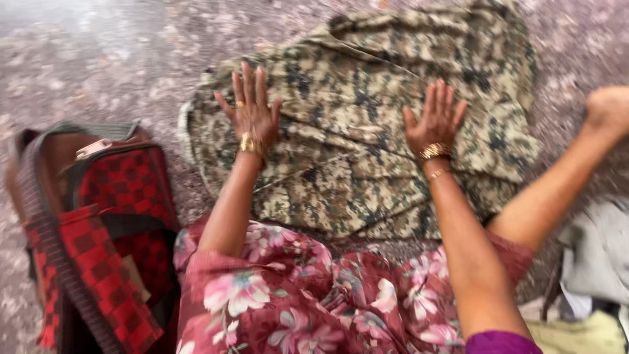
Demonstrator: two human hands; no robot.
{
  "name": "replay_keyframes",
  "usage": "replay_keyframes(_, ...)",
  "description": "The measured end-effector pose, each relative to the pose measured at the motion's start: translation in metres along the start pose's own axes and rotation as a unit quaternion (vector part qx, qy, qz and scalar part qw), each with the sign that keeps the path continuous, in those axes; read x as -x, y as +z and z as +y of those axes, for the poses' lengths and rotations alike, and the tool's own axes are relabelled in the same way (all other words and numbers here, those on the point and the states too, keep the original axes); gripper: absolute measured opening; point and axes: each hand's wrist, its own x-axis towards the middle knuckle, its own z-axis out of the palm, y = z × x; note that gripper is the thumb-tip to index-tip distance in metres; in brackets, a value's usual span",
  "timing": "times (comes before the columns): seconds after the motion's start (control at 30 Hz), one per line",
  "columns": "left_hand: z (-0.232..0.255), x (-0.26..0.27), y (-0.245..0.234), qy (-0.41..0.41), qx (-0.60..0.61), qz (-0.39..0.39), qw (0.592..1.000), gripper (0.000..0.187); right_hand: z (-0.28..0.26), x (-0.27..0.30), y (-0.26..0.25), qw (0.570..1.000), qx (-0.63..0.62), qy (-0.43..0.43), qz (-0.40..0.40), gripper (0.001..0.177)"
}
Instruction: The person folds a camouflage shirt and a pair of dark trousers by hand while sitting on the floor, then places the folded shirt into a bag.
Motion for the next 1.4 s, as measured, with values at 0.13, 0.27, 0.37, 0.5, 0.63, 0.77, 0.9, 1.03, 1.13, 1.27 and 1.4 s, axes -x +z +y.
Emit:
replay_keyframes(0.13,0.076,0.101,0.000,0.117,0.064,-0.059,0.989,0.079,0.000,0.001,-0.003,0.999,0.029,0.016,-0.011,0.079)
replay_keyframes(0.27,0.078,0.116,0.011,0.135,0.074,-0.025,0.988,0.077,0.001,0.000,0.000,0.999,0.042,0.020,-0.008,0.079)
replay_keyframes(0.37,0.080,0.112,0.015,0.143,0.079,-0.013,0.986,0.078,0.003,-0.001,-0.003,0.998,0.058,0.030,-0.013,0.080)
replay_keyframes(0.5,0.078,0.116,0.013,0.139,0.067,-0.025,0.988,0.077,0.008,-0.001,-0.004,0.999,0.031,0.012,-0.038,0.082)
replay_keyframes(0.63,0.079,0.108,0.011,0.130,0.060,-0.027,0.989,0.076,0.063,-0.004,-0.027,0.994,0.061,-0.009,-0.089,0.082)
replay_keyframes(0.77,0.079,0.108,0.009,0.138,0.066,-0.024,0.988,0.076,0.121,0.003,-0.058,0.988,0.092,0.103,-0.073,0.077)
replay_keyframes(0.9,0.080,0.106,0.007,0.131,0.053,-0.030,0.990,0.074,0.090,0.048,-0.035,0.996,0.039,0.041,0.064,0.069)
replay_keyframes(1.03,0.074,0.098,0.006,0.148,0.046,-0.023,0.988,0.074,0.036,0.100,0.008,0.999,0.040,-0.032,-0.005,0.080)
replay_keyframes(1.13,0.069,0.091,0.003,0.165,0.047,-0.027,0.985,0.074,0.047,0.108,0.007,0.997,0.067,-0.003,-0.031,0.080)
replay_keyframes(1.27,0.062,0.083,0.002,0.174,0.064,-0.024,0.982,0.070,0.053,0.109,-0.005,0.998,0.038,0.027,-0.029,0.081)
replay_keyframes(1.4,0.054,0.082,0.012,0.180,0.078,-0.008,0.980,0.068,0.047,0.113,-0.011,0.999,0.027,0.017,-0.012,0.078)
